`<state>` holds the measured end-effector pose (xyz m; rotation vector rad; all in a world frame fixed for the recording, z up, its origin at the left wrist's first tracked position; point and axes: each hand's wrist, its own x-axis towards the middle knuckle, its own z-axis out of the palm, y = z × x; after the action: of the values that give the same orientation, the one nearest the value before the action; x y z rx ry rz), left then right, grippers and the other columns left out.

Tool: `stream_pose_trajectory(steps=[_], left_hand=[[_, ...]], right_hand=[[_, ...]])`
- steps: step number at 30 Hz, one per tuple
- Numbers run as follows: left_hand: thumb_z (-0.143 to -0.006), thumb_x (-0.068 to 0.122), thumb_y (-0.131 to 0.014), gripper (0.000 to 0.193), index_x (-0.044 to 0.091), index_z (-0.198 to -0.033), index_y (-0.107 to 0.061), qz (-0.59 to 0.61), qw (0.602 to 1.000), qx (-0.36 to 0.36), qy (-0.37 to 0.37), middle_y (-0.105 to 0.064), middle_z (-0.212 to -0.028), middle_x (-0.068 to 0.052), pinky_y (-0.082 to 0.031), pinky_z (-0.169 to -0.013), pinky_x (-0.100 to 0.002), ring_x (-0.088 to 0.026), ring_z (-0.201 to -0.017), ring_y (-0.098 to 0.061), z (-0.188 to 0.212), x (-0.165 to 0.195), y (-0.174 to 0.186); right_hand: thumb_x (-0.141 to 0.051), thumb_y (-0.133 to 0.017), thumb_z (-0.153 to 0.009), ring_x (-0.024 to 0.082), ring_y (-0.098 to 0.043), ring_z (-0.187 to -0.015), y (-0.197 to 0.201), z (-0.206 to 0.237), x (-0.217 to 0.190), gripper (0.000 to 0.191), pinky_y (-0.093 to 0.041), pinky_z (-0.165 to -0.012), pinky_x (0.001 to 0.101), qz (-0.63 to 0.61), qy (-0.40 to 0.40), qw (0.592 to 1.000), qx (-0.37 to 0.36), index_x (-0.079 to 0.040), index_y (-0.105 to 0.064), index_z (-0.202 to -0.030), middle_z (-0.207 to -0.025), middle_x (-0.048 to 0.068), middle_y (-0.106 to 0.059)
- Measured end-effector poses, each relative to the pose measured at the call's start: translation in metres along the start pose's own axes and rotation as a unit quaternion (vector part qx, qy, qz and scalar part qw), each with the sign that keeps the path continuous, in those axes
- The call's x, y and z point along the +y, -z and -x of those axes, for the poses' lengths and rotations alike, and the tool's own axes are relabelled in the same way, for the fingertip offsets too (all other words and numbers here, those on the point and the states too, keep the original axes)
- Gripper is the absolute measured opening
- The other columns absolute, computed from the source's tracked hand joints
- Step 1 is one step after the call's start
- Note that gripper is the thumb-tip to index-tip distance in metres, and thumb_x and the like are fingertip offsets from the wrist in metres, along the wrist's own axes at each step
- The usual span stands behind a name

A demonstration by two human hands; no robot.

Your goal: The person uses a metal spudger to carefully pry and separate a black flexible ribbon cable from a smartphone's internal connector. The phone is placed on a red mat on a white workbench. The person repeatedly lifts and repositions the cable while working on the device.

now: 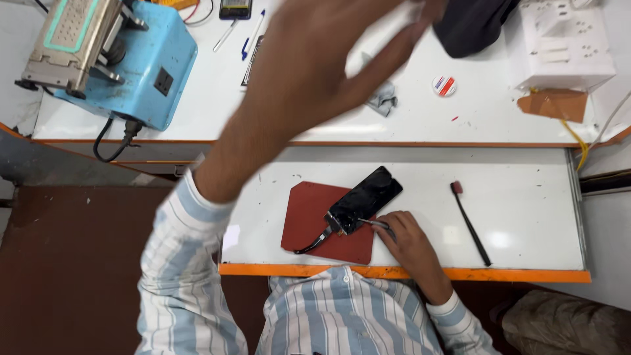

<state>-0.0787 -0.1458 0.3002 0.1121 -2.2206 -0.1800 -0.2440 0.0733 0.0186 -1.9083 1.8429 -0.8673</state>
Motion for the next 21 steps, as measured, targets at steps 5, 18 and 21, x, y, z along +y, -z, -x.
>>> stream_pose_trajectory(steps=[5,18,21], left_hand=[[-0.096,0.013,-0.073,0.009,0.006,-0.101,-0.072,0.043,0.975,-0.034,0.216,-0.071,-0.098,-0.007,-0.056,-0.086,-0.039,-0.025,-0.097,-0.068,0.164,0.032,-0.069],[-0.091,0.019,-0.07,0.031,0.013,-0.121,-0.071,-0.013,0.955,-0.204,0.213,-0.068,-0.126,-0.008,-0.045,-0.11,-0.046,-0.028,-0.126,-0.059,0.295,0.074,-0.153],[-0.093,0.018,-0.068,0.035,0.013,-0.127,-0.068,-0.032,0.953,-0.215,0.209,-0.067,-0.131,-0.01,-0.044,-0.113,-0.047,-0.029,-0.13,-0.057,0.301,0.078,-0.154]], right_hand=[[-0.017,-0.075,-0.087,0.027,-0.069,-0.079,0.004,-0.001,-0.011,0.023,-0.057,-0.068,0.0358,0.002,-0.048,0.999,0.006,-0.001,-0.07,-0.102,-0.093,0.013,-0.069],[-0.017,-0.072,-0.091,0.027,-0.064,-0.089,0.015,0.0,-0.022,0.026,-0.054,-0.077,0.0381,0.049,-0.034,0.997,-0.051,0.0,-0.068,-0.11,-0.095,0.012,-0.069],[-0.017,-0.07,-0.093,0.027,-0.063,-0.094,0.017,-0.003,-0.022,0.026,-0.054,-0.08,0.038,0.075,-0.026,0.995,-0.055,-0.001,-0.068,-0.112,-0.098,0.012,-0.069]])
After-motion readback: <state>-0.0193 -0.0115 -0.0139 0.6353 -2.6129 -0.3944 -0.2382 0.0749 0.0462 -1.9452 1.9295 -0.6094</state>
